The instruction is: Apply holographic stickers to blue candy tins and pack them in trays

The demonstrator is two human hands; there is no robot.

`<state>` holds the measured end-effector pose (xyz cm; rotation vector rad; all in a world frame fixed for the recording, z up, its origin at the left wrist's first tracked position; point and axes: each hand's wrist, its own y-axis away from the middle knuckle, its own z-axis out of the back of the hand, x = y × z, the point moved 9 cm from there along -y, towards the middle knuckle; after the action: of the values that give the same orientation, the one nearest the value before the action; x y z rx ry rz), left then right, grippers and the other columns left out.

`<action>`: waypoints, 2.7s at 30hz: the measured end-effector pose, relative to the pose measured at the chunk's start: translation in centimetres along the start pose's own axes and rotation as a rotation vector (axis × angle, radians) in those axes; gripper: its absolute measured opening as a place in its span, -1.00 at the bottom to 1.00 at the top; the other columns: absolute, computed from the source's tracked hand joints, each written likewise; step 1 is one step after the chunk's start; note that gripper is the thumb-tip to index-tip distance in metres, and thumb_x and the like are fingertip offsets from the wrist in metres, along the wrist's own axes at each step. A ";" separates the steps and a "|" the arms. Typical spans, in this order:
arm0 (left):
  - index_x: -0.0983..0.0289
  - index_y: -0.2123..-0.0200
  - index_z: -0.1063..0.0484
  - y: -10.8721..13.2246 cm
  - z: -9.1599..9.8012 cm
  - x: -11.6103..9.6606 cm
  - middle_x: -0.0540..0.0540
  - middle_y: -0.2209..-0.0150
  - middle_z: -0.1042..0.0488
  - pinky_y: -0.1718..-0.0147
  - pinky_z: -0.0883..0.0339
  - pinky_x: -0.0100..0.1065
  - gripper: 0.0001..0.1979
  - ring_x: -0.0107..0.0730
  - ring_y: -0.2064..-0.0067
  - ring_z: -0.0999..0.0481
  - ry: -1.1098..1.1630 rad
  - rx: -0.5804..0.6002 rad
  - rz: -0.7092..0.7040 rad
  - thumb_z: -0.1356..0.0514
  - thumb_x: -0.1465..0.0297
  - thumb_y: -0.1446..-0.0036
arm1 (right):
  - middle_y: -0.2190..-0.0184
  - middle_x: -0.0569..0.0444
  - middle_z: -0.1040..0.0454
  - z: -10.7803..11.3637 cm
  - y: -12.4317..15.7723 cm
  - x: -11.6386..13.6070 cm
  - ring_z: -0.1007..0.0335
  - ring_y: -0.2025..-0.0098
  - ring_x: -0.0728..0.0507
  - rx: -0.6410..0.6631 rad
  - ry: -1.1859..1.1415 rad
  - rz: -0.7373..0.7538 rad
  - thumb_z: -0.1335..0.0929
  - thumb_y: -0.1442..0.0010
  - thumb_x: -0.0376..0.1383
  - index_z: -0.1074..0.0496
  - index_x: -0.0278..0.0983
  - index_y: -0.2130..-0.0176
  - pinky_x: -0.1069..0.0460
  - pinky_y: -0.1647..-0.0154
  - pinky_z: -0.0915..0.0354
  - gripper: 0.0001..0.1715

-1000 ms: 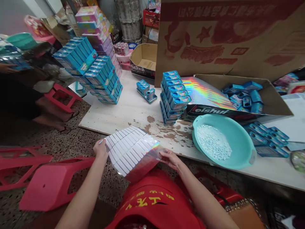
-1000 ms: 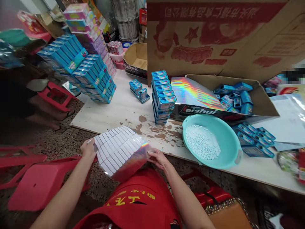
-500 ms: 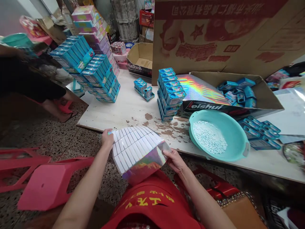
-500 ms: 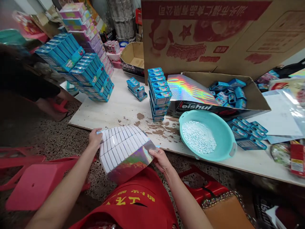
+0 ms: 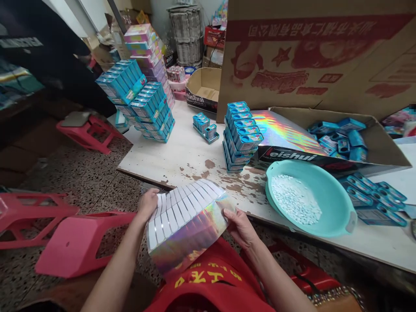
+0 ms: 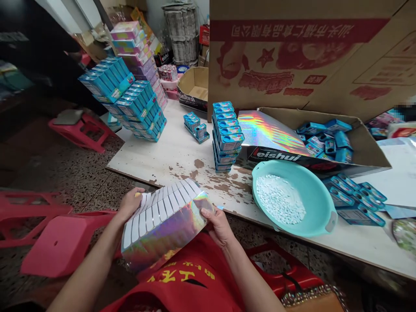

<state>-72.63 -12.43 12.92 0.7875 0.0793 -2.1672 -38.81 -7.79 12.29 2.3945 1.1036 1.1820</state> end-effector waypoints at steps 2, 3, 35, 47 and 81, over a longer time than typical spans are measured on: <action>0.25 0.22 -0.52 1.5 1.7 -3.0 0.18 0.05 -0.49 -0.07 -0.19 -0.18 -0.71 -0.12 -0.04 -0.39 0.005 0.046 -0.140 -0.15 0.34 0.05 | 0.33 0.03 -0.58 -0.5 -0.1 -0.3 -0.47 0.36 -0.11 0.003 0.027 -0.008 -0.55 0.19 -0.20 -0.54 -0.29 0.23 0.02 0.25 -0.34 -0.54; 0.24 0.12 -0.50 2.7 2.1 -4.9 0.17 -0.06 -0.42 -0.14 -0.10 -0.16 -0.64 -0.12 -0.13 -0.31 0.056 0.097 -0.213 -0.15 0.28 0.01 | 0.34 0.03 -0.58 -0.7 -0.3 -0.6 -0.46 0.36 -0.12 -0.001 0.040 -0.010 -0.55 0.20 -0.20 -0.54 -0.28 0.25 0.01 0.26 -0.34 -0.54; 0.19 0.38 -0.42 7.3 -9.2 -6.2 0.05 0.32 -0.51 0.27 -0.17 -0.41 -0.73 -0.33 0.25 -0.44 -0.157 0.448 -0.505 0.04 0.28 -0.20 | 0.43 -0.01 -0.56 7.6 -3.1 8.0 -0.44 0.34 -0.25 -0.267 1.067 0.482 -0.37 0.11 0.16 -0.51 -0.20 0.44 -0.09 0.26 -0.32 -0.50; 0.22 0.62 -0.26 -2.2 -15.8 -11.9 -0.05 0.63 -0.26 0.47 0.00 -0.41 -0.71 -0.39 0.51 -0.22 0.148 0.646 -0.408 -0.11 0.16 0.02 | 0.62 0.10 -0.37 10.8 -10.5 12.7 -0.19 0.51 -0.10 -0.298 1.023 0.408 -0.32 0.04 0.01 -0.37 -0.22 0.60 0.03 0.45 -0.09 -0.62; 0.25 0.04 -0.38 -2.4 -17.9 -19.4 0.18 0.02 -0.44 -0.06 -0.14 -0.13 -0.65 -0.16 -0.05 -0.35 -0.044 0.313 -0.633 -0.07 0.23 -0.14 | 0.62 0.11 -0.36 13.3 -14.3 11.9 -0.22 0.52 -0.08 -0.334 0.905 0.298 -0.30 0.06 0.02 -0.36 -0.26 0.57 0.04 0.47 -0.15 -0.61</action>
<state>-55.94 7.83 8.92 0.9849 -0.0420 -2.8415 -31.61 11.90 3.24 1.7933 0.6325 2.4524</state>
